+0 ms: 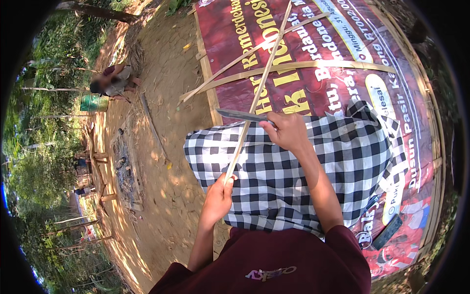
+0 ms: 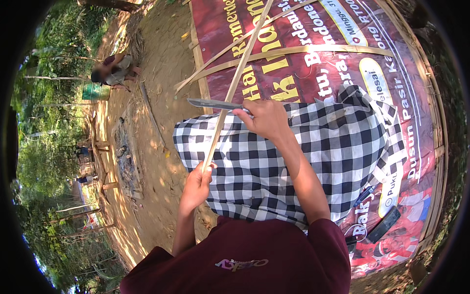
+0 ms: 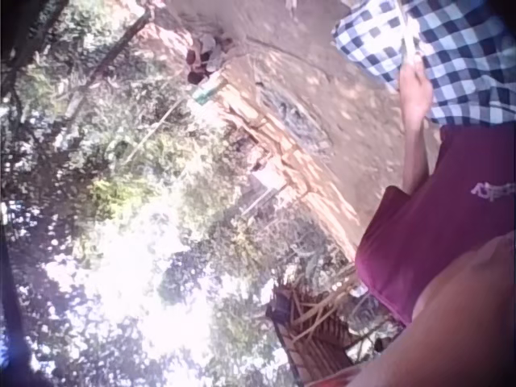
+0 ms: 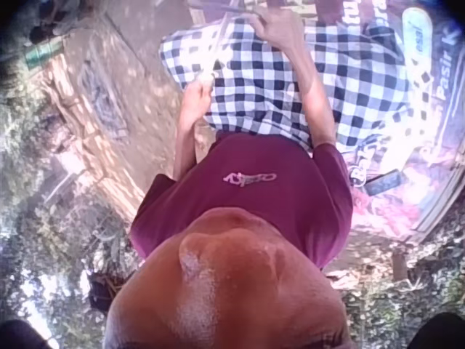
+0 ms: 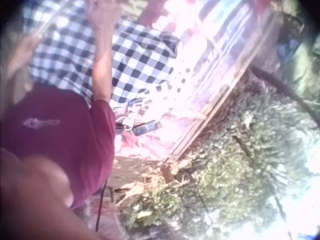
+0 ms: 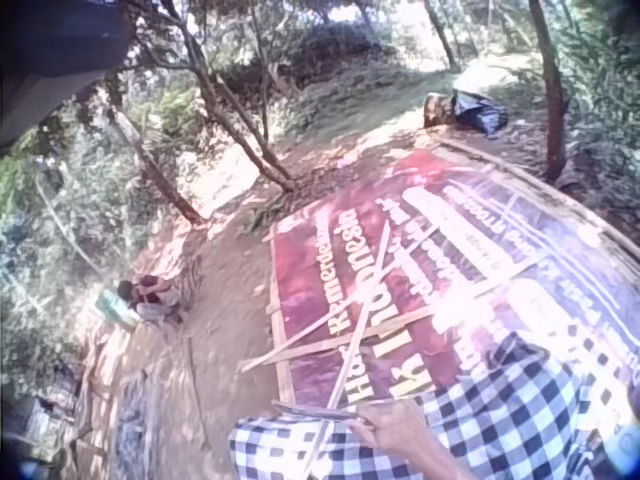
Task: The person uses a curved blade to shave and smooth the outer surface of long bamboo strips while working over a patterned cloth spread on a wooden platform.
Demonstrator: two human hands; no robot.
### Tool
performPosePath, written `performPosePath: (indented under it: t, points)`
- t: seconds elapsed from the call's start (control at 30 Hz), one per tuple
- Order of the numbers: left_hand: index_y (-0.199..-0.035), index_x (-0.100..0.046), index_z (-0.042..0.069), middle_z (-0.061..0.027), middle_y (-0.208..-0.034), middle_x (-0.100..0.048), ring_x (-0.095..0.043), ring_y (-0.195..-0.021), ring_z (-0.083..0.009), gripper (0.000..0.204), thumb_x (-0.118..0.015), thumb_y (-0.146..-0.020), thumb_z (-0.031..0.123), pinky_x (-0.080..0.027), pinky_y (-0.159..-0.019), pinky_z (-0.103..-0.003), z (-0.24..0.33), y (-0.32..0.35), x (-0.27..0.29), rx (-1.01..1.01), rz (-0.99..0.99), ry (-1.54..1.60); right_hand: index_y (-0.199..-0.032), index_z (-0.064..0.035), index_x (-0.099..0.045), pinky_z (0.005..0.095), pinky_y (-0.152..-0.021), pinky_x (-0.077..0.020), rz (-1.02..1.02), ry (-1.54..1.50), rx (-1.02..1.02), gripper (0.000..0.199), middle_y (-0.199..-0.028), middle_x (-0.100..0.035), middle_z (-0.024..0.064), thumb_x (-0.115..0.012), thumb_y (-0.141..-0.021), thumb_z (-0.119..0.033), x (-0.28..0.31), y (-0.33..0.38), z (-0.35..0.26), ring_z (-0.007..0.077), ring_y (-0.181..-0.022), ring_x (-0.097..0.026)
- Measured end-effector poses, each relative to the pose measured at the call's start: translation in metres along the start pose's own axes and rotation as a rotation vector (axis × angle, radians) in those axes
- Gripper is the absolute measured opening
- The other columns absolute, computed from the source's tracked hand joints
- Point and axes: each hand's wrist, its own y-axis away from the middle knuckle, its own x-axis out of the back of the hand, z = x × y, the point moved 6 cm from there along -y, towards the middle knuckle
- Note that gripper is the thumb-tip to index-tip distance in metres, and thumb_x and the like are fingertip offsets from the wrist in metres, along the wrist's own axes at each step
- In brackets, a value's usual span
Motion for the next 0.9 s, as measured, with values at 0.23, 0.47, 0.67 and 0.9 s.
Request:
performPosePath:
  t: [0.23, 0.47, 0.67, 0.9]
  points:
    - [-0.097, -0.053, 0.001, -0.018, -0.056, -0.048, -0.052, -0.048, -0.0321, 0.018, -0.045, -0.099, 0.017, -0.039, -0.049, -0.04, -0.003, 0.012, -0.001, 0.046, 0.003, -0.142, -0.07, -0.009, -0.063, 0.041, -0.044, -0.0467, 0.052, 0.333, -0.301, 0.045, -0.053, -0.058, 0.0117, -0.057, -0.088, -0.05, -0.005, 0.001, 0.056, 0.0331, -0.049, -0.06]
    - [-0.099, -0.055, 0.003, -0.0096, -0.055, -0.048, -0.051, -0.047, -0.0189, 0.017, -0.045, -0.099, 0.017, -0.039, -0.05, -0.035, -0.019, 0.05, -0.023, 0.088, -0.141, -0.032, -0.082, -0.0082, -0.07, 0.0484, -0.06, -0.0507, 0.207, 0.232, -0.781, 0.05, -0.062, -0.062, 0.0192, -0.047, -0.093, -0.051, 0.032, 0.008, 0.153, 0.0409, -0.067, -0.064]
    - [-0.1, -0.057, 0.004, 0.0077, -0.057, -0.036, -0.031, -0.05, -0.001, 0.019, -0.045, -0.1, 0.019, -0.026, -0.045, -0.021, -0.023, 0.018, -0.014, 0.026, -0.017, 0.155, -0.08, -0.0071, -0.069, 0.0432, -0.05, -0.0461, -0.056, 0.008, -0.426, 0.043, -0.055, -0.058, 0.0161, -0.054, -0.091, -0.046, -0.009, 0.002, 0.064, 0.0359, -0.055, -0.06]
    - [-0.108, -0.057, 0.003, 0.0078, -0.062, -0.038, -0.032, -0.05, -0.0011, 0.019, -0.049, -0.099, 0.018, -0.026, -0.043, -0.021, 0.003, -0.023, 0.001, -0.056, 0.04, 0.267, -0.072, -0.0101, -0.061, 0.0398, -0.045, -0.0447, -0.249, -0.083, 0.057, 0.039, -0.052, -0.058, 0.0077, -0.061, -0.086, -0.046, -0.045, 0.024, -0.059, 0.0292, -0.047, -0.058]
